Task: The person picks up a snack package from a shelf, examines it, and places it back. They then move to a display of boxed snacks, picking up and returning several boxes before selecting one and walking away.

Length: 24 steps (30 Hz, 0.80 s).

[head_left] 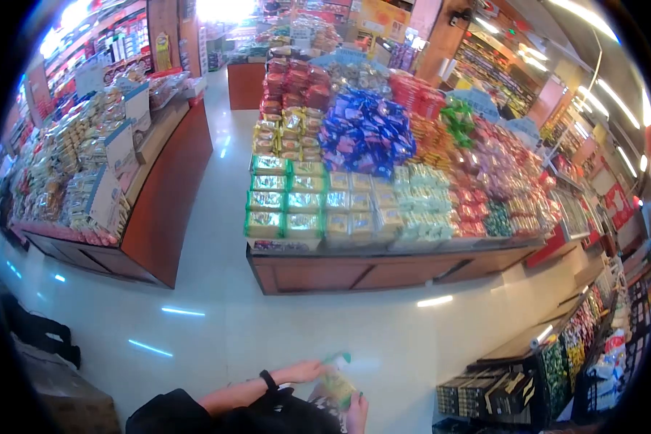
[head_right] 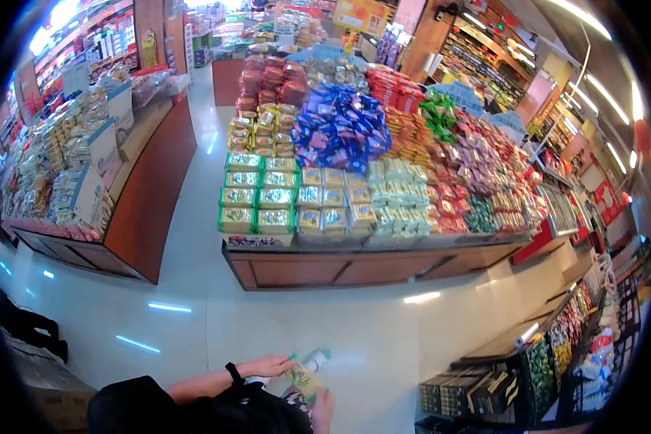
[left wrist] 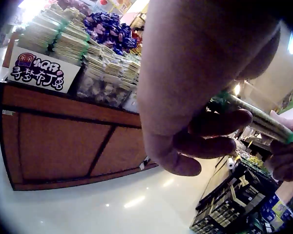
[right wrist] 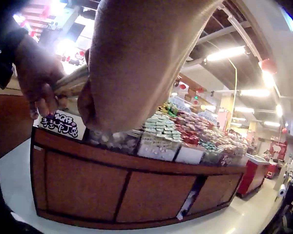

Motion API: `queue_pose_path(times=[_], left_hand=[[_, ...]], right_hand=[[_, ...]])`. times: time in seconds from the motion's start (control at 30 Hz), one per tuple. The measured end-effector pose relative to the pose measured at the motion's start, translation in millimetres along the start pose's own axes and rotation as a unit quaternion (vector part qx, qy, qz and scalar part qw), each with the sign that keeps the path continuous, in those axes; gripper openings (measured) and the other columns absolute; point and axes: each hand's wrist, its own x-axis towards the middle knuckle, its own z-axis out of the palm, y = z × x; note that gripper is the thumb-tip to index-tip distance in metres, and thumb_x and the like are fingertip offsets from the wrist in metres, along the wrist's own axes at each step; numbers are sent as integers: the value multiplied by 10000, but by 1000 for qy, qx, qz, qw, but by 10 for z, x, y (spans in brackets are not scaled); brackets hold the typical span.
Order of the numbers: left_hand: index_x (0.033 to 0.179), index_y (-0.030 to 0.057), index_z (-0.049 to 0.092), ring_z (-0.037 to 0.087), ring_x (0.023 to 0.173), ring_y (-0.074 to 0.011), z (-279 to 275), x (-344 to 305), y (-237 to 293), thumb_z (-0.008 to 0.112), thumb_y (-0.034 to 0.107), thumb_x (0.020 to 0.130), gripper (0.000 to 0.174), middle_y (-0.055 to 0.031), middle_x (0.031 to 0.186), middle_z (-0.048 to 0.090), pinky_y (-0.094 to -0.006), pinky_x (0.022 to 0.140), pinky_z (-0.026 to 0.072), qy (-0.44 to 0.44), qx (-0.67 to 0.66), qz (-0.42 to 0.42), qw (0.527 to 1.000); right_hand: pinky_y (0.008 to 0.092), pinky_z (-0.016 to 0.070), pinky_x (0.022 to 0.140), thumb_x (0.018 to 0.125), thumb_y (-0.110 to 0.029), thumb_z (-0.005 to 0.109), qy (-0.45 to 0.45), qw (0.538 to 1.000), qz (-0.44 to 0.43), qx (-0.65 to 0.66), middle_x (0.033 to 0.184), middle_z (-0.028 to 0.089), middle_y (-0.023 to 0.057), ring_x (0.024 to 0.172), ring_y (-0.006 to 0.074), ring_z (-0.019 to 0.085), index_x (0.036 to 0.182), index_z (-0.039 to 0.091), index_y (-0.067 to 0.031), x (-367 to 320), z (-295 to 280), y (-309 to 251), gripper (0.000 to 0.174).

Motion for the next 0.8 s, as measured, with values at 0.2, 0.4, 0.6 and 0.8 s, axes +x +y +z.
queue_pose_path(times=[0.2,0.4,0.6,0.8], left_hand=[[1114,6,619,599,832,-272,-208,502,326,374,461,1069,519,-150,886,642,-403,793,485,48,-47,-65,996],[1066,-3,620,633,924,-402,-411,1194,497,435,340,1056,390,-245,977,655,-468,813,485,135,23,-6,991],[1033,-14,622,615,945,-450,-565,1368,608,452,279,1037,339,-268,988,654,-478,815,485,234,39,-27,971],[1041,-8,632,646,850,-310,-841,1421,544,460,293,1047,347,-215,912,670,-422,764,492,302,-37,-38,952]], right_hand=[[309,508,568,1049,-354,477,-10,997,-7,74,876,670,90,705,169,641,1065,645,33,798,-181,-244,422],[339,512,563,1029,-399,521,-65,993,27,93,871,647,110,721,203,645,1080,620,-12,1431,-433,-1265,402],[249,388,451,1062,-445,452,-111,991,23,66,677,547,-13,543,83,513,851,609,-84,2079,-300,-1874,446],[259,417,463,1067,-428,447,-185,982,-10,17,677,569,12,518,111,534,844,605,-58,2540,-5,-2090,460]])
